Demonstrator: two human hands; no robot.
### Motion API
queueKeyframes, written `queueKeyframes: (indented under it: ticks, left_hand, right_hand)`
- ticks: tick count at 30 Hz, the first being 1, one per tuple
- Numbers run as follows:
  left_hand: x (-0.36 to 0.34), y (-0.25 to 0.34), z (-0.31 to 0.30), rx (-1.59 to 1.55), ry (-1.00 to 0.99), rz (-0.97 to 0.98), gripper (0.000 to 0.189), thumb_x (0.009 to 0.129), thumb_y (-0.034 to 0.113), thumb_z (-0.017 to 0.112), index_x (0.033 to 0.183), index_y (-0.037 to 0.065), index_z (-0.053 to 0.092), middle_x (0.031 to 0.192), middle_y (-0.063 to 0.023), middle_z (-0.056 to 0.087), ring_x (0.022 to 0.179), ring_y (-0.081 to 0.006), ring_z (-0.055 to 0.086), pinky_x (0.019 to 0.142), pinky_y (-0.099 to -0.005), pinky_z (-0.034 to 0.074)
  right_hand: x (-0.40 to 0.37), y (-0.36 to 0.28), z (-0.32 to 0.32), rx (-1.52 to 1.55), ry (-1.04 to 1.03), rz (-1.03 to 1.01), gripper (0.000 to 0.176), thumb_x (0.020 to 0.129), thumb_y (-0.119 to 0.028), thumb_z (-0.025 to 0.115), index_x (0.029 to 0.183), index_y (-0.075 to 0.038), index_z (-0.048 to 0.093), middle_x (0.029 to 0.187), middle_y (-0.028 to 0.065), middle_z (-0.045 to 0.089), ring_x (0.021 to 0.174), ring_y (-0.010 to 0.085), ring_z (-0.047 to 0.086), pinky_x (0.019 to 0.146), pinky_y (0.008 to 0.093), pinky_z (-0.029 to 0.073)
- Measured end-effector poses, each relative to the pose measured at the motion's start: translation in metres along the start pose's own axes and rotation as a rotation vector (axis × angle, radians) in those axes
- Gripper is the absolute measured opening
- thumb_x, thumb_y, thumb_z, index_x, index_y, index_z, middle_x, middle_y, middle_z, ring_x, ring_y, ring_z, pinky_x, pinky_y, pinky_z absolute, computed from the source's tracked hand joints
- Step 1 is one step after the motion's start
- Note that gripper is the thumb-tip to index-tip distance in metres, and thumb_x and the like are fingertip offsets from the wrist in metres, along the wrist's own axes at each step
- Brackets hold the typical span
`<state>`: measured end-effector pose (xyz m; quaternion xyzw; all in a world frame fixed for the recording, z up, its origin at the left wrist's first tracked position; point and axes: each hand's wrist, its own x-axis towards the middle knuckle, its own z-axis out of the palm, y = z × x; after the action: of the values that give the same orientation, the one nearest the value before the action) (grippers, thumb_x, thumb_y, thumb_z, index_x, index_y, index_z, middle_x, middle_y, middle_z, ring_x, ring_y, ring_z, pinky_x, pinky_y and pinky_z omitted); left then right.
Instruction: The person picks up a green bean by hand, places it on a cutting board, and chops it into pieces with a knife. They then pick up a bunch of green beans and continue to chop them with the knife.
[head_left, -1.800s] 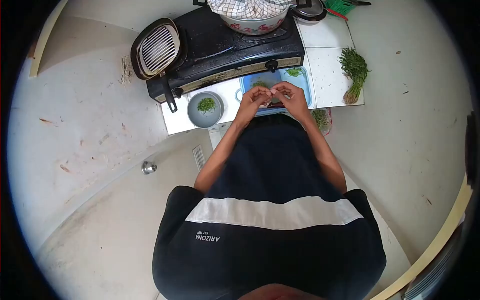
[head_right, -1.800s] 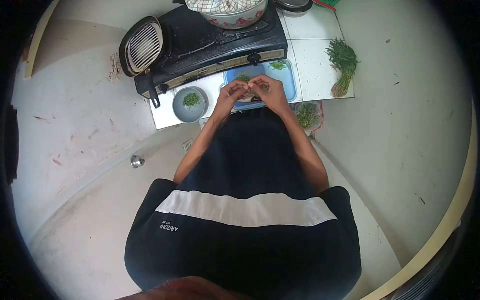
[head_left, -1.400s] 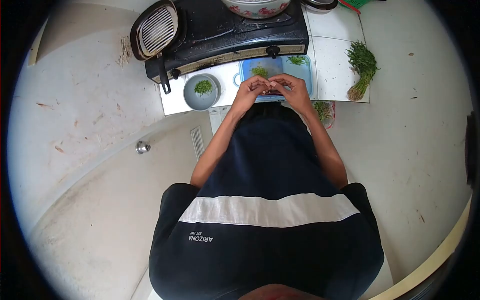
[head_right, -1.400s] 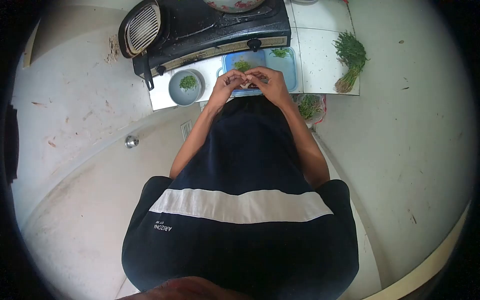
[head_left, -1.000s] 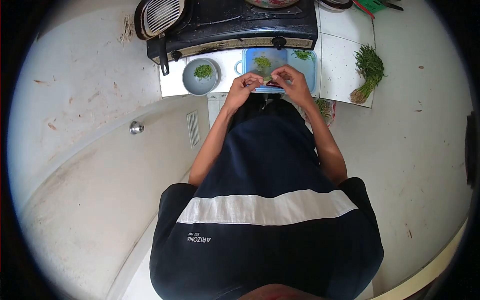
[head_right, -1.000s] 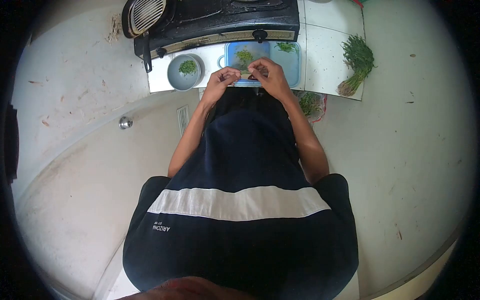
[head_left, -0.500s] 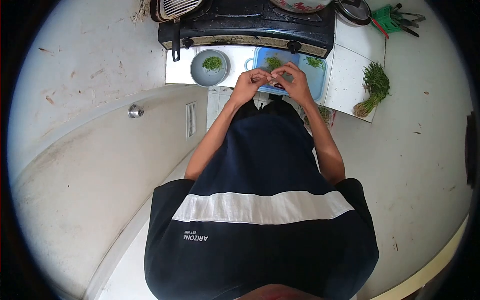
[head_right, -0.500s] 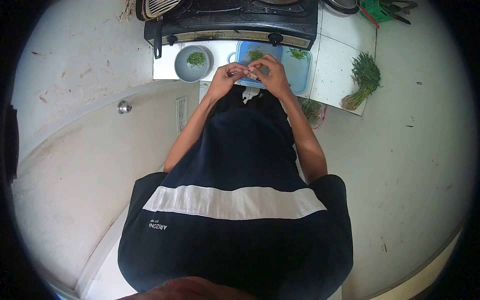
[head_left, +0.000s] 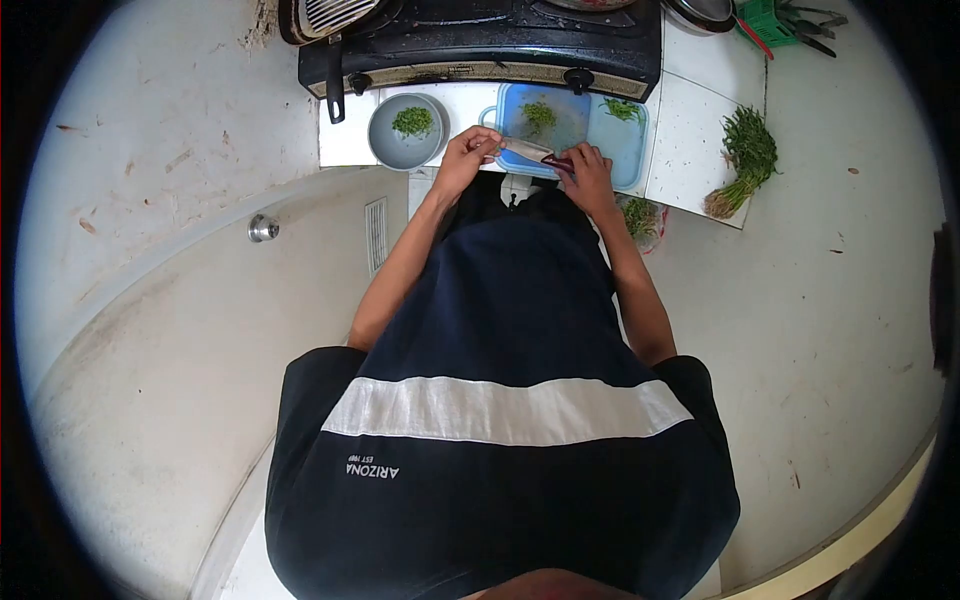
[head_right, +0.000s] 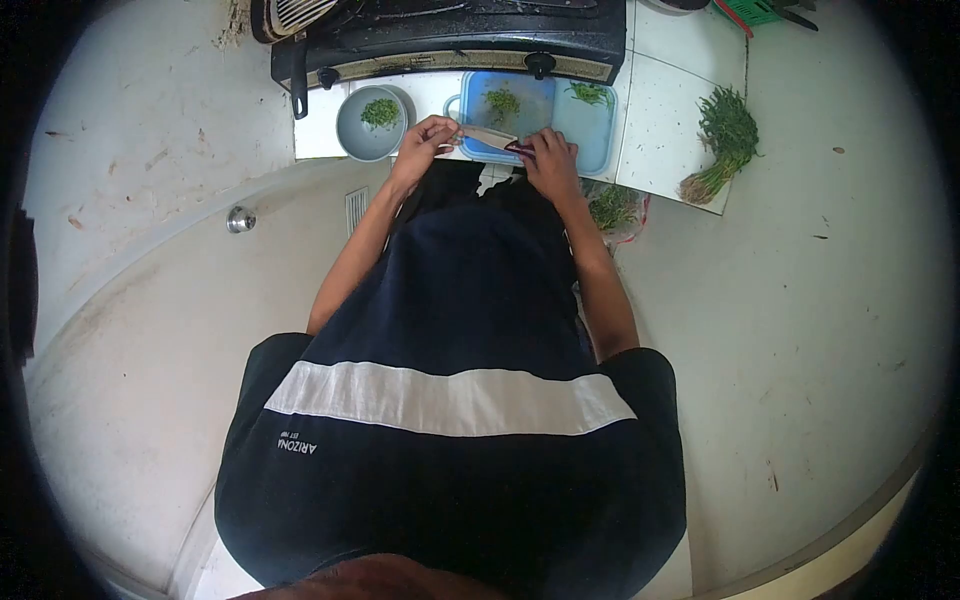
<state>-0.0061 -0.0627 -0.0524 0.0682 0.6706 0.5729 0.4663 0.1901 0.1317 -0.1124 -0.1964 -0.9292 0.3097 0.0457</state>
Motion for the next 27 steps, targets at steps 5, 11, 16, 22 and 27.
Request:
queueKeyframes:
  ticks: [5, 11, 16, 22, 27]
  left_hand:
    - [-0.001, -0.005, -0.008, -0.012, 0.047, -0.038, 0.015, 0.105, 0.019, 0.064, 0.114, 0.008, 0.068, 0.106, -0.0019, 0.076, 0.096, -0.0101, 0.068, 0.087, -0.0271, 0.052]
    - [-0.006, -0.012, -0.021, -0.080, 0.118, -0.076, 0.016, 0.105, 0.018, 0.060, 0.116, 0.008, 0.066, 0.112, -0.0052, 0.073, 0.102, -0.0130, 0.065, 0.092, -0.0317, 0.052]
    - [-0.009, -0.019, -0.017, -0.085, 0.147, -0.086, 0.012, 0.106, 0.018, 0.060, 0.111, 0.009, 0.067, 0.108, -0.0029, 0.074, 0.097, -0.0119, 0.068, 0.087, -0.0283, 0.052]
    - [-0.013, -0.030, -0.013, -0.108, 0.153, -0.064, 0.012, 0.106, 0.019, 0.062, 0.111, 0.010, 0.068, 0.102, -0.0006, 0.072, 0.097, -0.0118, 0.068, 0.088, -0.0284, 0.053]
    - [-0.015, -0.047, -0.015, -0.120, 0.174, -0.002, 0.010, 0.105, 0.017, 0.065, 0.110, 0.008, 0.068, 0.100, 0.0004, 0.070, 0.097, -0.0114, 0.067, 0.087, -0.0273, 0.054]
  right_hand:
    - [0.006, 0.004, 0.000, 0.319, 0.022, 0.005, 0.025, 0.092, -0.017, 0.073, 0.113, -0.006, 0.065, 0.108, 0.0130, 0.061, 0.101, 0.0348, 0.062, 0.086, 0.0456, 0.048]
    - [0.007, -0.007, -0.032, 0.464, 0.022, 0.120, 0.024, 0.095, -0.011, 0.069, 0.117, -0.002, 0.065, 0.105, 0.0164, 0.062, 0.100, 0.0380, 0.063, 0.088, 0.0447, 0.052]
    - [-0.012, 0.001, -0.034, 0.291, 0.002, -0.030, 0.024, 0.096, -0.012, 0.068, 0.118, -0.003, 0.068, 0.107, 0.0144, 0.063, 0.103, 0.0358, 0.062, 0.091, 0.0448, 0.051]
    - [-0.030, 0.004, -0.025, 0.215, 0.005, -0.112, 0.025, 0.093, -0.012, 0.070, 0.117, -0.005, 0.071, 0.111, 0.0112, 0.062, 0.106, 0.0345, 0.060, 0.092, 0.0447, 0.051]
    - [-0.019, 0.020, -0.026, 0.172, -0.011, -0.127, 0.024, 0.092, -0.011, 0.070, 0.116, -0.007, 0.072, 0.110, 0.0114, 0.062, 0.104, 0.0342, 0.060, 0.091, 0.0455, 0.051]
